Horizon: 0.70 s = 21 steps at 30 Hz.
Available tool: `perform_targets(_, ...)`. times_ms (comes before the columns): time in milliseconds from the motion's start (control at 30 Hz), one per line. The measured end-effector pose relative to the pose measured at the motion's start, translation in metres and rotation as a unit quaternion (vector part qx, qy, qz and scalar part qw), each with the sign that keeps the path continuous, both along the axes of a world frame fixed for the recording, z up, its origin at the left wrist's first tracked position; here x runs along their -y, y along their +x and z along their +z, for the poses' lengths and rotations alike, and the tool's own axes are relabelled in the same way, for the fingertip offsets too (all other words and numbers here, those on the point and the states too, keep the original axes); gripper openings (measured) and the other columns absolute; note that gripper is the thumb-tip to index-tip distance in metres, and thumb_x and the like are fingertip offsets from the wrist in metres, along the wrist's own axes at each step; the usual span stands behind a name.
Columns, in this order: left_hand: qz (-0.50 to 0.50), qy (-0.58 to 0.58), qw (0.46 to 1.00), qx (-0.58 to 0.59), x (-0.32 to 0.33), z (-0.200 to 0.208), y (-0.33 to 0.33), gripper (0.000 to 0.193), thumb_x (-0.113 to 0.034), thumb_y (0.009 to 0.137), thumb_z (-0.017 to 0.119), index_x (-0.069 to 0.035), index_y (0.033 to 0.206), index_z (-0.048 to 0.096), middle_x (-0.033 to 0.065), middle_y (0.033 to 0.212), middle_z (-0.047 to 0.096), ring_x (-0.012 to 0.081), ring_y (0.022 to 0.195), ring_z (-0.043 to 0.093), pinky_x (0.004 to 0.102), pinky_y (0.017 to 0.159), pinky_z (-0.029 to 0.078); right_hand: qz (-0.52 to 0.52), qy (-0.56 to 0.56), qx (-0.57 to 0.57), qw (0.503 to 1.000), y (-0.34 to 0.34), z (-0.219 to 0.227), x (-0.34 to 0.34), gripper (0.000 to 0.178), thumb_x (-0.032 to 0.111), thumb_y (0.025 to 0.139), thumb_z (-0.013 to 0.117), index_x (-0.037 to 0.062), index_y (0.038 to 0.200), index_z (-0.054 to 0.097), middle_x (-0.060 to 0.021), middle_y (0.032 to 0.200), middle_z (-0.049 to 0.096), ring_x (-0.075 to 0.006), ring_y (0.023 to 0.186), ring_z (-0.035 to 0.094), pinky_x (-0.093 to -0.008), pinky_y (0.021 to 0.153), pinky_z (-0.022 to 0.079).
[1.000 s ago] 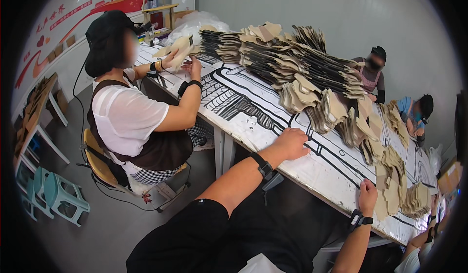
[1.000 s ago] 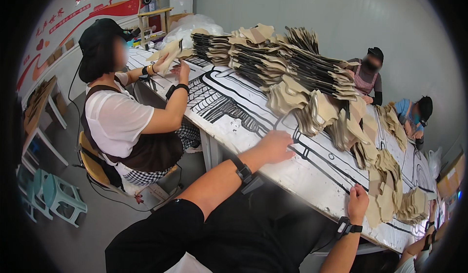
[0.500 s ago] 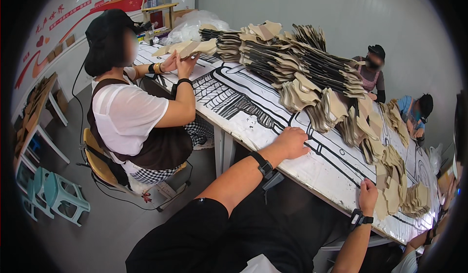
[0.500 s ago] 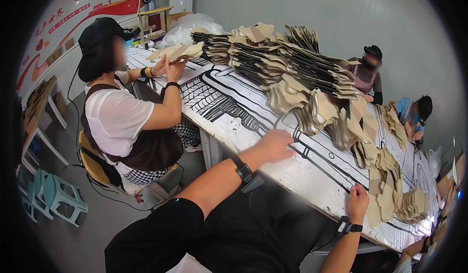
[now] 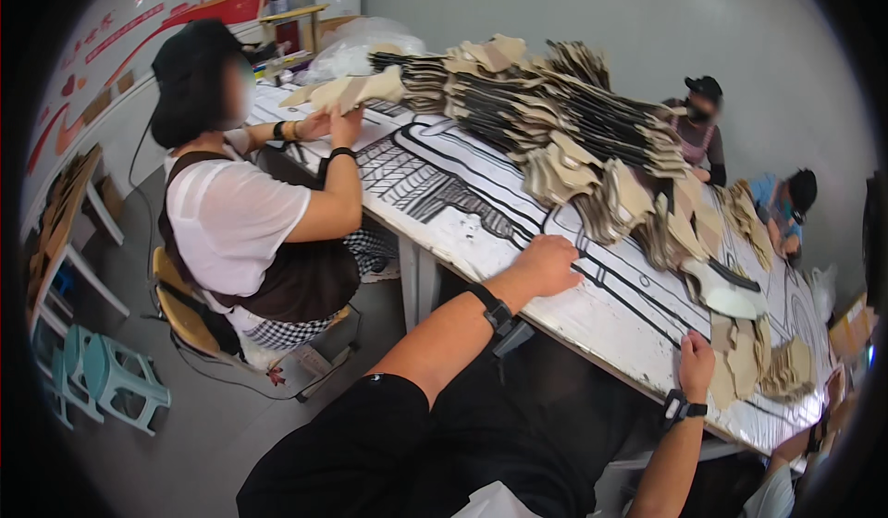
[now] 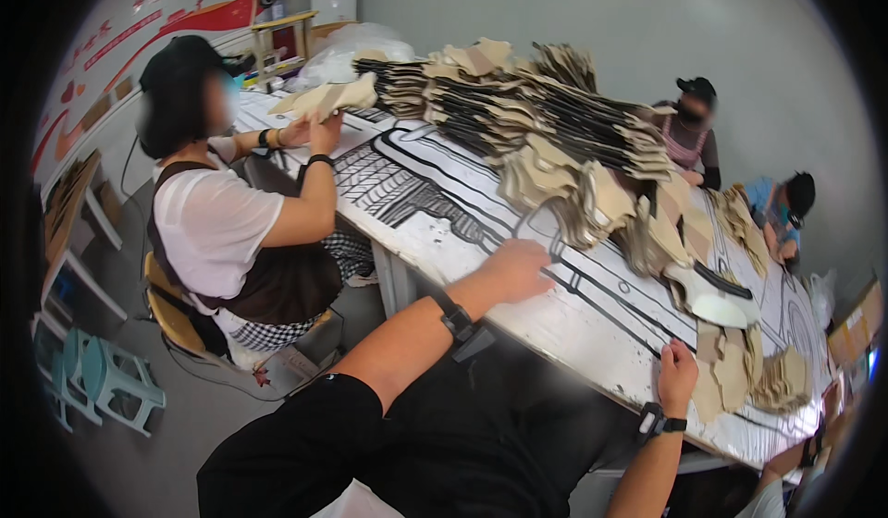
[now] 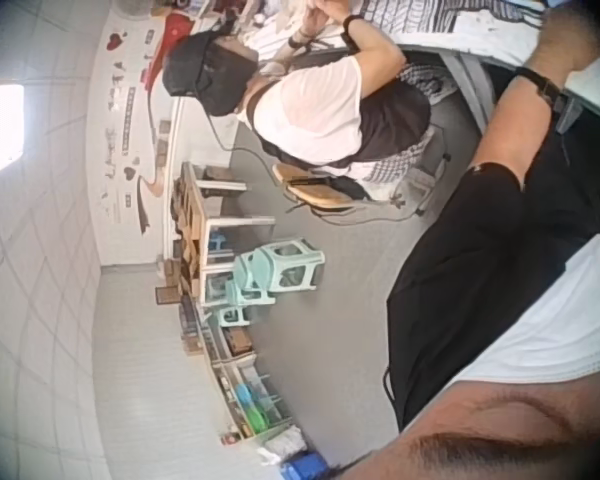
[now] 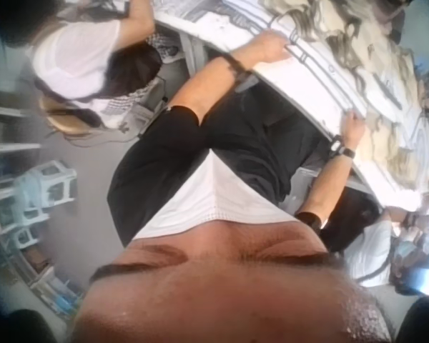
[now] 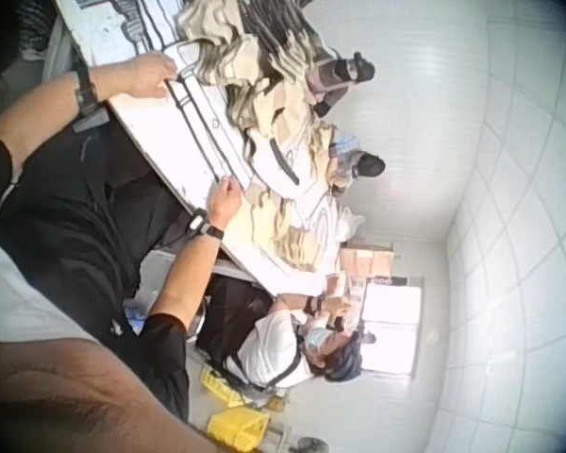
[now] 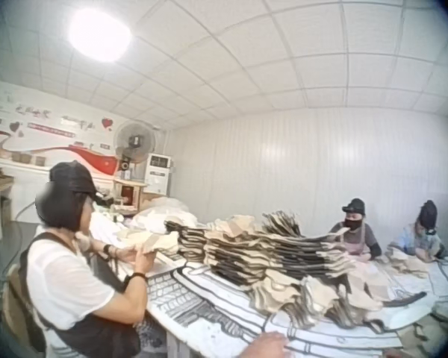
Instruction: Aligning and pressing together layers of shoe upper components on a production table.
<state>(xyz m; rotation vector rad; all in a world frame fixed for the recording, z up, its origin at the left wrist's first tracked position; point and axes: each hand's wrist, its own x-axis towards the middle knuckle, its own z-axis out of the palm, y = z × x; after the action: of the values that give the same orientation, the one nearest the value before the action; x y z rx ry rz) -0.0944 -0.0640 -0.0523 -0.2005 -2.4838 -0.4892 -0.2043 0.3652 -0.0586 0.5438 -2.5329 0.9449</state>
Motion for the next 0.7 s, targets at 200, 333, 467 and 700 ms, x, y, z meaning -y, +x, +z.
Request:
perform_targets(200, 0.014, 0.005, 0.999, 0.037, 0.017, 0.0, 0.007, 0.04, -0.037, 0.083, 0.081, -0.002, 0.102, 0.077, 0.0199, 0.108, 0.074, 0.0404, 0.11, 0.068, 0.0508, 0.099, 0.053, -0.005, 0.029, -0.041, 0.999, 0.016, 0.01, 0.034, 0.024, 0.025, 0.094, 0.061, 0.0036, 0.096, 0.071, -0.0236, 0.097, 0.072, -0.0435, 0.092, 0.069, -0.0508, 0.079, 0.053)
perform_targets(333, 0.036, 0.002, 0.999, 0.027, 0.02, 0.001, 0.016, 0.043, -0.035, 0.085, 0.081, -0.001, 0.11, 0.077, 0.022, 0.126, 0.072, 0.0384, 0.124, 0.065, 0.0466, 0.109, 0.05, -0.024, 0.025, 0.018, 0.999, 0.021, 0.013, 0.041, 0.036, 0.031, 0.095, 0.066, 0.0003, 0.112, 0.077, -0.0203, 0.122, 0.075, -0.0394, 0.114, 0.07, -0.045, 0.103, 0.053)
perform_targets(467, 0.019, 0.001, 0.999, 0.044, 0.006, 0.006, 0.007, 0.042, -0.035, 0.087, 0.08, -0.001, 0.112, 0.076, 0.0212, 0.127, 0.072, 0.0378, 0.125, 0.064, 0.0464, 0.109, 0.049, -0.034, -0.015, 0.042, 0.998, 0.027, 0.019, 0.026, 0.035, 0.03, 0.096, 0.067, -0.0008, 0.106, 0.078, -0.0207, 0.121, 0.075, -0.0389, 0.114, 0.07, -0.045, 0.103, 0.053)
perform_targets(700, 0.035, 0.016, 0.994, 0.102, 0.003, 0.016, 0.015, 0.046, -0.038, 0.089, 0.078, -0.002, 0.117, 0.075, 0.02, 0.137, 0.068, 0.0356, 0.134, 0.058, 0.0465, 0.115, 0.043, -0.034, 0.023, 0.04, 0.998, 0.024, 0.018, 0.027, 0.037, 0.032, 0.097, 0.065, -0.0003, 0.109, 0.077, -0.02, 0.123, 0.074, -0.0379, 0.117, 0.068, -0.0441, 0.104, 0.052)
